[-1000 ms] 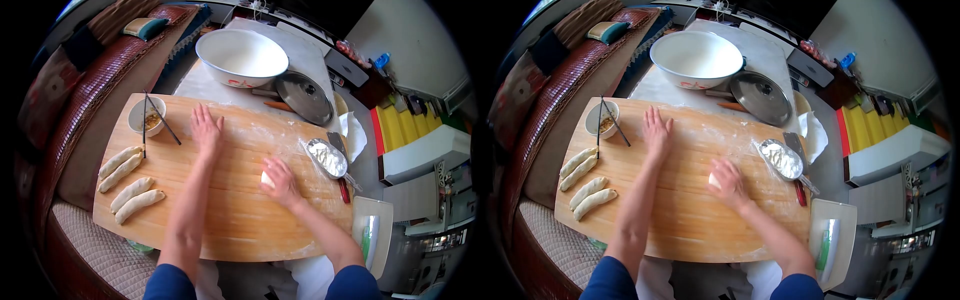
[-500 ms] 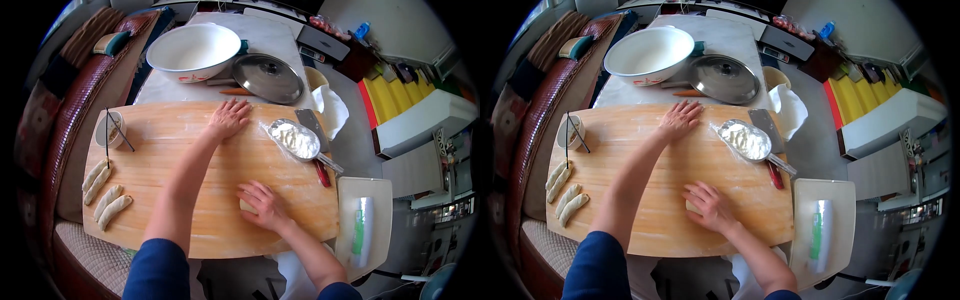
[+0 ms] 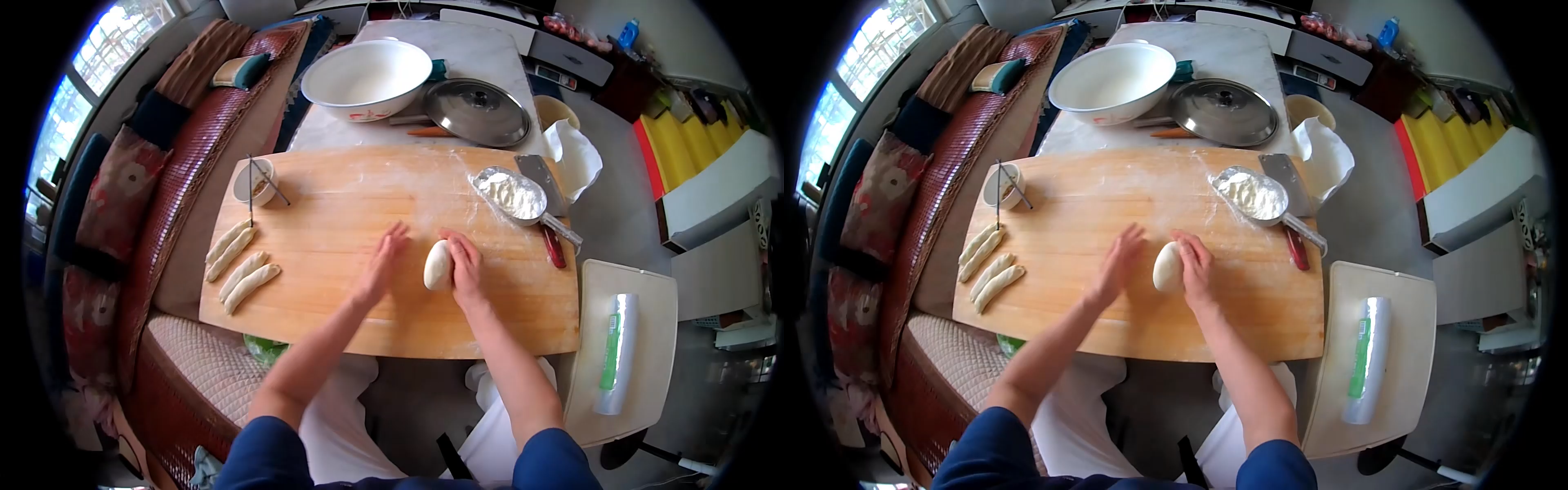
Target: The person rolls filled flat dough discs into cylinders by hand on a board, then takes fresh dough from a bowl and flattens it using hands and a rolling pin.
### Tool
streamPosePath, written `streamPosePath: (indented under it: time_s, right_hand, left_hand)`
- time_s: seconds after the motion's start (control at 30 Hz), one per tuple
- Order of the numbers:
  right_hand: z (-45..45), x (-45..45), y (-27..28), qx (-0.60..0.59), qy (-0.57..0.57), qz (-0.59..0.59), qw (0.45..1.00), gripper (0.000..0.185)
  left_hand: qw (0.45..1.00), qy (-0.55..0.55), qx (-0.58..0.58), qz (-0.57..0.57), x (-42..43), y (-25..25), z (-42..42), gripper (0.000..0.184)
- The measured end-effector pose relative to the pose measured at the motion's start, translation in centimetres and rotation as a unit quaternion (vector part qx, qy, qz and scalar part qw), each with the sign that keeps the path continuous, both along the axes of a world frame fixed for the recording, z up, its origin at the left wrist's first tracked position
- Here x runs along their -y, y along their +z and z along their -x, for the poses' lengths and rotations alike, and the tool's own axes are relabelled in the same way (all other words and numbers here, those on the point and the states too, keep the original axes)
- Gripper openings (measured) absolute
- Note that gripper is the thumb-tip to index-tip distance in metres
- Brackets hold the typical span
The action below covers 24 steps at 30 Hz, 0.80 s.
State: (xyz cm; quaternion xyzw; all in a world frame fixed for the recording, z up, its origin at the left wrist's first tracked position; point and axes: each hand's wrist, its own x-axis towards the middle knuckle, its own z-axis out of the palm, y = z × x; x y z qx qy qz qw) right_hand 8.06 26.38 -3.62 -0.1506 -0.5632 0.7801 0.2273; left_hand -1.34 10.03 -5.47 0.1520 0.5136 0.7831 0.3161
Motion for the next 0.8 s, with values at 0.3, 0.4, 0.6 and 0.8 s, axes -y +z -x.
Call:
streamPosePath:
  time_s: [0.3, 0.4, 0.6, 0.8]
  right_hand:
    - [-3.8, -2.8, 2.1, 0.009, -0.015, -0.060, 0.998, 0.033]
    - [-6.3, -4.1, 1.6, 0.034, -0.032, -0.044, 0.998, 0.031]
    - [-8.4, -7.2, -0.5, 0.077, -0.091, -0.026, 0.993, 0.024]
    - [-8.1, -8.1, 0.4, 0.104, -0.053, -0.091, 0.989, 0.020]
  left_hand:
    - [0.993, 0.104, 0.051, 0.020, -2.7, 1.4, -3.7, 0.048]
    - [0.990, 0.053, -0.047, 0.125, -1.9, 1.6, -2.6, 0.039]
    - [0.825, -0.006, -0.388, 0.410, -2.6, 6.4, 1.8, 0.046]
    - [0.637, -0.053, -0.539, 0.549, -7.4, 4.2, -2.6, 0.065]
